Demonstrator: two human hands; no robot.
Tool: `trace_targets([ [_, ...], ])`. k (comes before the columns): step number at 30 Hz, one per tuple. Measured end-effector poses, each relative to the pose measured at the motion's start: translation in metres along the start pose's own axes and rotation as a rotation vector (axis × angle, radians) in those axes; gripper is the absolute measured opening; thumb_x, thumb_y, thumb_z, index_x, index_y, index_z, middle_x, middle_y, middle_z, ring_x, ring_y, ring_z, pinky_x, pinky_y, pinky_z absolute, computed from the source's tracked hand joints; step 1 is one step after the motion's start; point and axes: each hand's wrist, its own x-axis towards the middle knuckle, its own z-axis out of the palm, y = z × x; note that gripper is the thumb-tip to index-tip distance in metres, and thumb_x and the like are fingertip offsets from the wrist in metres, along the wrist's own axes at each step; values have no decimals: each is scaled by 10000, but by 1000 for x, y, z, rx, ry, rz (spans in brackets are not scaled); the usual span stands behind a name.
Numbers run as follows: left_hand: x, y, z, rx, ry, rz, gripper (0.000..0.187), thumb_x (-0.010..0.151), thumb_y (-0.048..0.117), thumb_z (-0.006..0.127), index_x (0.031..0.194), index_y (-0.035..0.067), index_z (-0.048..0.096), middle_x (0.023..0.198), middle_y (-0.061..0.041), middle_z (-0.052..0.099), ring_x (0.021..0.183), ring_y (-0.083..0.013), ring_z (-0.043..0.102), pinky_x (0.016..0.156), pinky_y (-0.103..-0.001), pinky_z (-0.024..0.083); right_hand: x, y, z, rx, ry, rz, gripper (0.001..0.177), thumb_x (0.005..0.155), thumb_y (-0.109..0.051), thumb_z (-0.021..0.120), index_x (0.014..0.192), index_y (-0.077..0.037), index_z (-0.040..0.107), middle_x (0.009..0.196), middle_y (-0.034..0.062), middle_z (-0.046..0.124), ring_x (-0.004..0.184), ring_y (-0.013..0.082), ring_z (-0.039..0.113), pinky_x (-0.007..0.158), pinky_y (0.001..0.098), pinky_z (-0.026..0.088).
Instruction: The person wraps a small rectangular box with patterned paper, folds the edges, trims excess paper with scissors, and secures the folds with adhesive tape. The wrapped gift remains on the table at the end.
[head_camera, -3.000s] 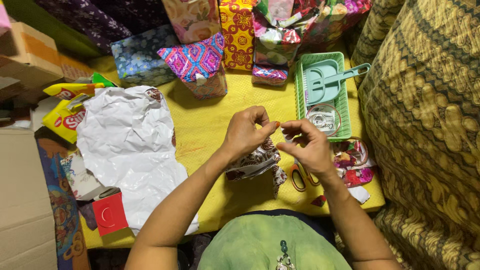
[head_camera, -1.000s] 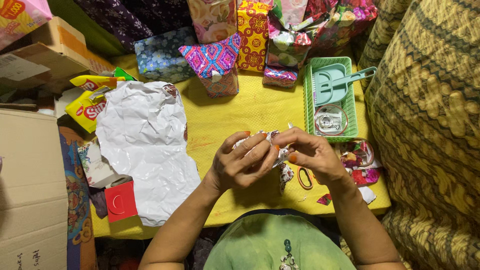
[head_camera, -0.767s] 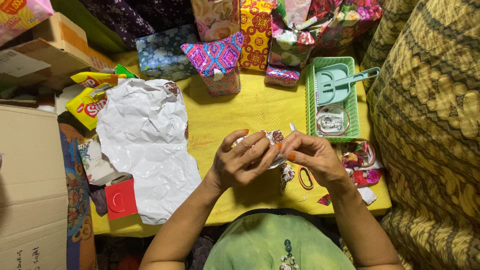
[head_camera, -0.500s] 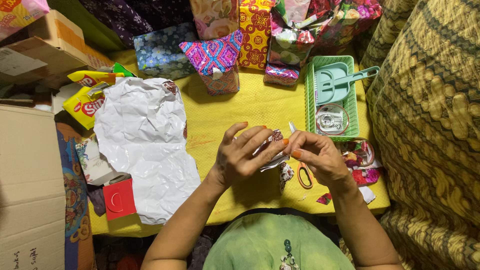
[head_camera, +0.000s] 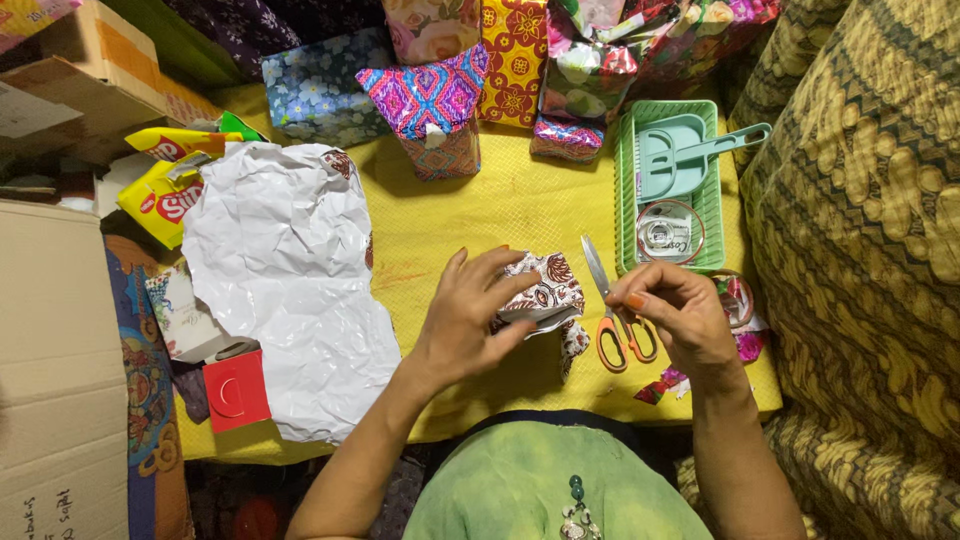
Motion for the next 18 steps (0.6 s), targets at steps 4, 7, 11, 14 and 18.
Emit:
trace_targets([
  [4, -8, -7, -1, -2, -66, -98, 947, 618, 389, 899, 1429, 122, 491, 1445, -227, 516, 1375, -404, 434, 1079, -646, 271, -6, 3, -13, -161, -180, 105, 78, 906, -82, 720, 891, -9, 700, 1070, 164, 739, 942, 210, 666, 827, 356, 530],
  [7, -14, -27, -6, -156, -94, -130, 935, 664, 367, 887, 1473, 134, 481, 1492, -201, 503, 1408, -403, 435, 1117, -554, 328, -9, 12, -14, -297, -382, 142, 92, 893, -122, 719, 845, -45, 709, 1183, 147, 741, 1040, 227, 667, 904, 384, 513],
  [11, -25, -42, 6, -191, -124, -124, 613, 755, 312, 873, 1330, 217, 682, 1511, -154, 548, 1357, -349, 552, 1115, -424, 453, -3, 30, -4, -599, -508, -44, 96, 875, -134, 748, 826, -64, 704, 1127, 117, 743, 1310, 257, 585, 1066, 417, 437],
  [14, -38, -50, 16, -201, -104, -169, 536, 780, 320, 859, 1281, 192, 720, 1465, -136, 601, 1348, -343, 574, 1106, -434, 463, -1, 39, -3, -593, -457, 5, 96, 847, -136, 757, 834, -53, 709, 1205, 125, 709, 1265, 252, 566, 1055, 415, 400],
  [18, -55, -56, 27, -236, -21, -139, 567, 729, 355, 850, 1236, 135, 721, 1415, -176, 601, 1296, -363, 578, 1061, -444, 471, 1, 43, -9, -554, -485, 100, 109, 883, -129, 766, 838, -48, 708, 972, 122, 741, 1259, 259, 601, 1074, 418, 429],
])
